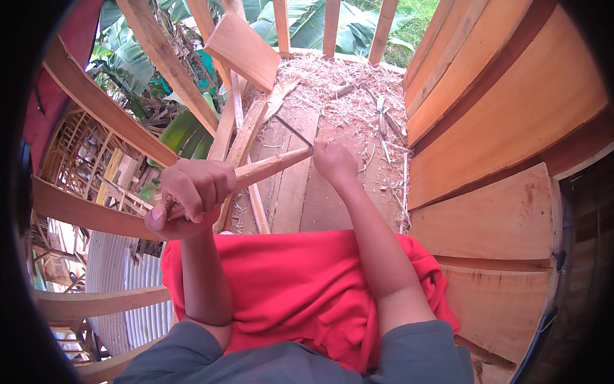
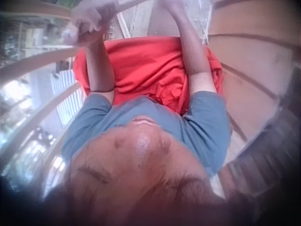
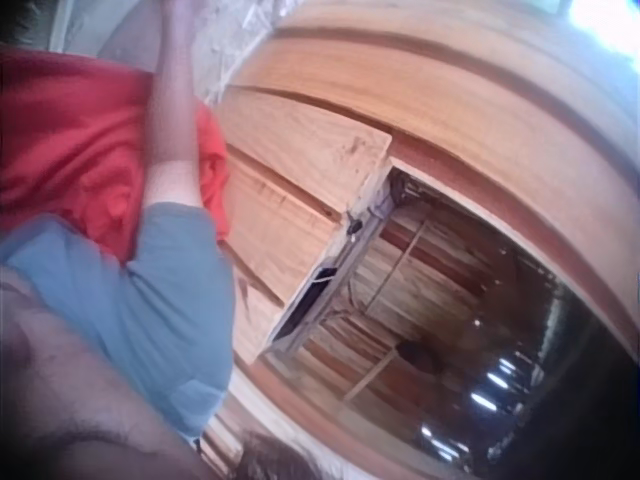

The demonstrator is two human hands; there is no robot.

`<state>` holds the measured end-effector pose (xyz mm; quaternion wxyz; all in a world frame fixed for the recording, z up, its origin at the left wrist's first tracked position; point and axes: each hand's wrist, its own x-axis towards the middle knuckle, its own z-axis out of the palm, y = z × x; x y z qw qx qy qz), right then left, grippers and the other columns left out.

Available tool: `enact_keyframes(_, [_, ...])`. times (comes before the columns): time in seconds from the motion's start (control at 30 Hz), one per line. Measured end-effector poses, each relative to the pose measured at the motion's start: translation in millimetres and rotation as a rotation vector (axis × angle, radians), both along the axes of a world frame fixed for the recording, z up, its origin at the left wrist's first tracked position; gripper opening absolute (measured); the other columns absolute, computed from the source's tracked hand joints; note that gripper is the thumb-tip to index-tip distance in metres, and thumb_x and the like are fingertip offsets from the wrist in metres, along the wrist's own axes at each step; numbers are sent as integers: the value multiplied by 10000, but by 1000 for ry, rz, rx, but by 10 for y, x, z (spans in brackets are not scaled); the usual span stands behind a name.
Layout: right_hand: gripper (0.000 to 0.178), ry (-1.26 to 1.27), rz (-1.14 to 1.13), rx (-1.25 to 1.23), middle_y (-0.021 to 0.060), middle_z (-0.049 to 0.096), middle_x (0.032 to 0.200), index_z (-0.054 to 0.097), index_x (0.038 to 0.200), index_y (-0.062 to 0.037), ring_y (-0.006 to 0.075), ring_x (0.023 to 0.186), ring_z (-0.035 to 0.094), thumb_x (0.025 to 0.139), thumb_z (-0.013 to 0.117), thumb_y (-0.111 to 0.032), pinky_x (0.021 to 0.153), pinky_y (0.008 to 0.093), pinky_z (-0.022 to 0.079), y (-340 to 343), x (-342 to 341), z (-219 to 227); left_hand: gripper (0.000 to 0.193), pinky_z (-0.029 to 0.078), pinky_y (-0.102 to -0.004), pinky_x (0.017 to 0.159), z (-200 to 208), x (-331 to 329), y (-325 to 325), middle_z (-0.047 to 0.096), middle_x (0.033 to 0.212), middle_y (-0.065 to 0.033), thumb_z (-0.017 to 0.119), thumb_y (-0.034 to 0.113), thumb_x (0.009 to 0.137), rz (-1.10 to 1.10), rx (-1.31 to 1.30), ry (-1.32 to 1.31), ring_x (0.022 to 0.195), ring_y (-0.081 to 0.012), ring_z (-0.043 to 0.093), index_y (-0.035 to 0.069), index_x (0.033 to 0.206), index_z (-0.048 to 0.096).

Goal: The person sits on a wooden floor and uses a knife to carve a small piece of wood held in their left hand. They repeatedly scrape the wood to remove shavings, rotating the piece to work on different sides.

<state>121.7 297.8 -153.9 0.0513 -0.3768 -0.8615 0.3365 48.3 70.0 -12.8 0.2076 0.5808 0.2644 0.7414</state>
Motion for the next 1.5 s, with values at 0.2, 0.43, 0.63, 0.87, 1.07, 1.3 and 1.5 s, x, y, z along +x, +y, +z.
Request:
enact_keyframes(0.2, [550,-17,-99,94,297,669,953,689,936,51,477,970,628,929,350,-381,902,512,475,-17,-37,-41,513,265,-321,489,-25,-76,-43,393,476,-33,468,514,871,68,23,-42,423,-165,307,83,593,469])
enact_keyframes(0.43, [527,15,-162,139,294,667,912,691,894,33,460,937,637,936,362,-377,868,522,489,88,62,-269,476,257,-313,512,-37,-94,11,356,478,-2,486,497,851,162,55,-108,450,-146,310,97,596,451])
enact_keyframes(0.63, [560,118,-53,260,258,676,810,717,791,13,447,797,667,938,353,-387,770,528,522,-5,51,-216,469,255,-308,510,-58,-157,-53,358,480,0,482,490,842,74,22,-79,453,-142,312,97,591,430])
enact_keyframes(0.87, [554,51,26,430,256,675,753,718,776,16,428,725,678,940,361,-375,703,514,544,-356,14,269,477,252,-312,500,-58,-202,-153,357,476,-5,470,495,846,116,34,-104,440,-151,299,93,591,436])
enact_keyframes(1.07, [515,-68,-111,396,208,697,766,731,769,-28,392,705,691,933,378,-365,676,503,551,43,-17,-161,491,250,-314,486,-22,-46,8,386,477,-25,459,505,857,73,16,-10,436,-157,298,89,596,456])
enact_keyframes(1.3, [503,60,-198,467,208,693,763,729,776,-21,401,735,685,931,380,-347,698,509,547,254,71,-493,489,258,-317,501,-12,-61,37,368,476,-20,463,502,856,49,25,-52,435,-156,295,91,593,448])
enact_keyframes(1.5, [515,83,38,405,223,688,783,706,760,7,421,743,674,936,381,-352,716,528,535,-178,-59,5,501,254,-317,503,-79,-188,-133,358,473,-13,467,512,862,83,11,-61,431,-154,302,93,588,446])
